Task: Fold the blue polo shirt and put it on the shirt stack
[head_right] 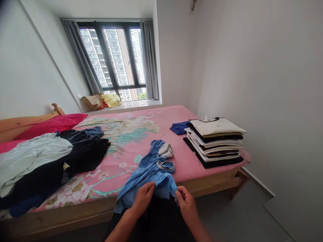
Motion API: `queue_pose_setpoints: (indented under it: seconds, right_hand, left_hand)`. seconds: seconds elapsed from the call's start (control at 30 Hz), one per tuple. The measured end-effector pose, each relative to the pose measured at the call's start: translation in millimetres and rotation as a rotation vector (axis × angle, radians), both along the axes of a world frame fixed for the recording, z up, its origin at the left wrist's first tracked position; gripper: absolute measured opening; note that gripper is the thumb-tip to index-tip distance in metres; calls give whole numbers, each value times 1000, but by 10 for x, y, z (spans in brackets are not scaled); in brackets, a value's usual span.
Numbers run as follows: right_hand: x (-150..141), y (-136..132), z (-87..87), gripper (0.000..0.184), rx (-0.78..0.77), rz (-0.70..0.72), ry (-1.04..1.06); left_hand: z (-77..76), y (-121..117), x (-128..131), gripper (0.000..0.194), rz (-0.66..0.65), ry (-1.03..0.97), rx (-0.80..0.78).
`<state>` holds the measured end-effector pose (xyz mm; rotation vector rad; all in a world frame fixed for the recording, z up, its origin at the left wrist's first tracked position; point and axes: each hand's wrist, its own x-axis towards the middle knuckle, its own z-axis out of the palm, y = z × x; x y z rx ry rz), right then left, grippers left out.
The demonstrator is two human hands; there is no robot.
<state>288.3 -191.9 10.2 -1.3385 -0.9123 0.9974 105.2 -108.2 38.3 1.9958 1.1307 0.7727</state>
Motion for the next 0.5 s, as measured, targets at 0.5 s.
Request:
queue_pose_setpoints:
  seconds: [0.5]
  right_hand:
    - [-202, -209, 251, 32, -7, 238, -432]
  left_hand:
    - [487, -262, 102, 33, 37, 188, 239]
